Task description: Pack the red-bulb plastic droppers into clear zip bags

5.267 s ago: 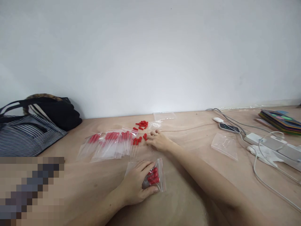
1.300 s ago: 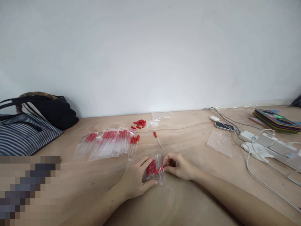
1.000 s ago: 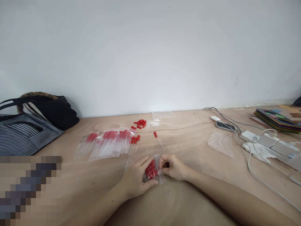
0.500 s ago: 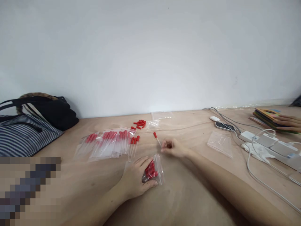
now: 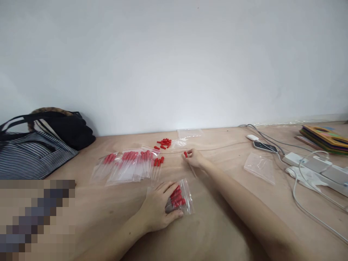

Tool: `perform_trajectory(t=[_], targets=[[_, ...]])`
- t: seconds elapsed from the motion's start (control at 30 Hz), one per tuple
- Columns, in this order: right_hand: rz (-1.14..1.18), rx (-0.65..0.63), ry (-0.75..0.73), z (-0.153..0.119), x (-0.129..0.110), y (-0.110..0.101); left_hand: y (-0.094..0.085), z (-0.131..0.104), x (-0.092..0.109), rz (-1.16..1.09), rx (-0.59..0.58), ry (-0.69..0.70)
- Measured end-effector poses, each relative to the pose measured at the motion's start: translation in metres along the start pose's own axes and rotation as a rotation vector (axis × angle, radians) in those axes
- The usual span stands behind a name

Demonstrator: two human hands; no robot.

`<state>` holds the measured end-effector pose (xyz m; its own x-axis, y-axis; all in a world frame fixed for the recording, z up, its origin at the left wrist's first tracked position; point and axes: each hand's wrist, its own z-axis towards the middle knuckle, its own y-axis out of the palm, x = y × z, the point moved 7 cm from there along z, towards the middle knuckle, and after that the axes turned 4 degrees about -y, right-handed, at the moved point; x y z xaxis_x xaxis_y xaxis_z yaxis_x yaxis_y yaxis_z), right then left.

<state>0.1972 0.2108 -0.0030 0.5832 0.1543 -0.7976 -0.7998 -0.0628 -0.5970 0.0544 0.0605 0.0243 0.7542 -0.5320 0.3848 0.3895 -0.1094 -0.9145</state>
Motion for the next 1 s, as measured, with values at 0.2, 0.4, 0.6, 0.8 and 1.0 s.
perform_trajectory(t=[0.2, 0.4, 0.6, 0.8, 1.0], targets=[[0.335, 0.005, 0.016, -0.061, 0.022, -0.032, 0.003, 0.001, -0.002, 0.027, -0.012, -0.007], [0.628, 0.133, -0.037, -0.104, 0.035, -0.034, 0.002, 0.002, -0.001, 0.041, -0.003, 0.006], [0.765, 0.090, -0.007, -0.112, 0.025, -0.018, 0.002, 0.002, 0.001, 0.032, -0.006, 0.020], [0.680, -0.201, -0.058, -0.122, 0.025, -0.007, 0.002, 0.003, 0.001, 0.029, -0.005, 0.037], [0.121, -0.297, -0.391, -0.127, 0.011, -0.033, 0.002, 0.003, 0.003, 0.047, 0.006, 0.070]])
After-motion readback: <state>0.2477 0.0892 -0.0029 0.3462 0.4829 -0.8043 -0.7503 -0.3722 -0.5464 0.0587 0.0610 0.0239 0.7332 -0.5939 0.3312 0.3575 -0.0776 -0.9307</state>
